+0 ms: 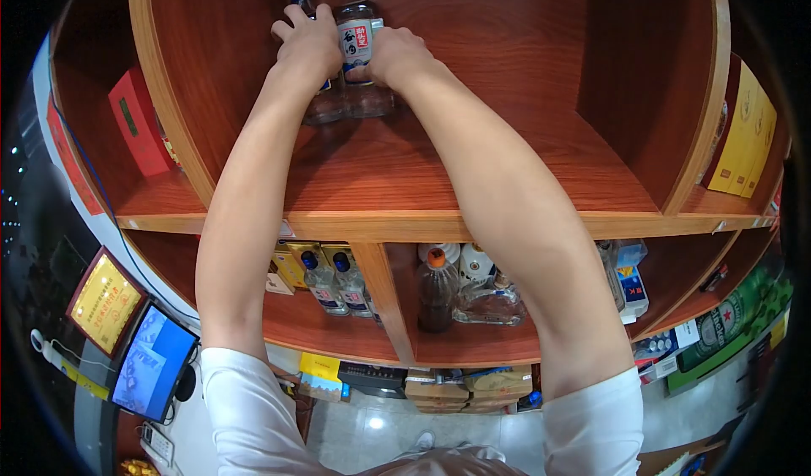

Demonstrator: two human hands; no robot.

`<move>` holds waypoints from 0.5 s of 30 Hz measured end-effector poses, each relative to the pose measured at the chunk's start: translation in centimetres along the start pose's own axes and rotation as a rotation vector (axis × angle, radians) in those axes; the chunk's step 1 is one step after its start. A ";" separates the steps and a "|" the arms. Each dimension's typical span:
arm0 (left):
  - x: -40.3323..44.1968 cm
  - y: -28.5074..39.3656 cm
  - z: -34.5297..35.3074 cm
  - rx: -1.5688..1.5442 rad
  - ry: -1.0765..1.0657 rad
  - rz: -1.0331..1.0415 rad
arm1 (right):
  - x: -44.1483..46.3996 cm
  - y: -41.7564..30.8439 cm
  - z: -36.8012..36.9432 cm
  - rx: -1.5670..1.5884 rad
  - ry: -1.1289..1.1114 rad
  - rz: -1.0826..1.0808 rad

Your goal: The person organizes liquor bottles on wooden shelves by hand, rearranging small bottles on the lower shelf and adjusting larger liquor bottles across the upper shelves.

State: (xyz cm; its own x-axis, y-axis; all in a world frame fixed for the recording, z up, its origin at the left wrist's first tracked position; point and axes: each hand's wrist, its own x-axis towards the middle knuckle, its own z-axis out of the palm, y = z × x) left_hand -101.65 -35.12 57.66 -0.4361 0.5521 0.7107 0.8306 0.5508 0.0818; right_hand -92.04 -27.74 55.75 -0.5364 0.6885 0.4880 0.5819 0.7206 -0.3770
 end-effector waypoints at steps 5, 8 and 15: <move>-0.6 -0.2 -0.7 -0.015 -0.004 0.025 | -0.6 0.1 -0.9 -0.056 0.000 0.014; -2.6 -0.6 -2.3 -0.083 0.113 0.147 | -0.7 0.1 -1.5 -0.121 0.000 0.005; -17.5 -3.9 -9.2 -0.349 0.414 0.608 | 0.3 0.8 -2.2 -0.125 -0.100 -0.062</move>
State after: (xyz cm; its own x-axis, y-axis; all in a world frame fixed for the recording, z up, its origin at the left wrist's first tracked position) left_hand -94.11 -52.68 51.33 0.2327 0.3778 0.8962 0.9708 -0.0354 -0.2371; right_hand -90.40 -27.12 57.37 -0.6283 0.6521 0.4242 0.6140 0.7505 -0.2443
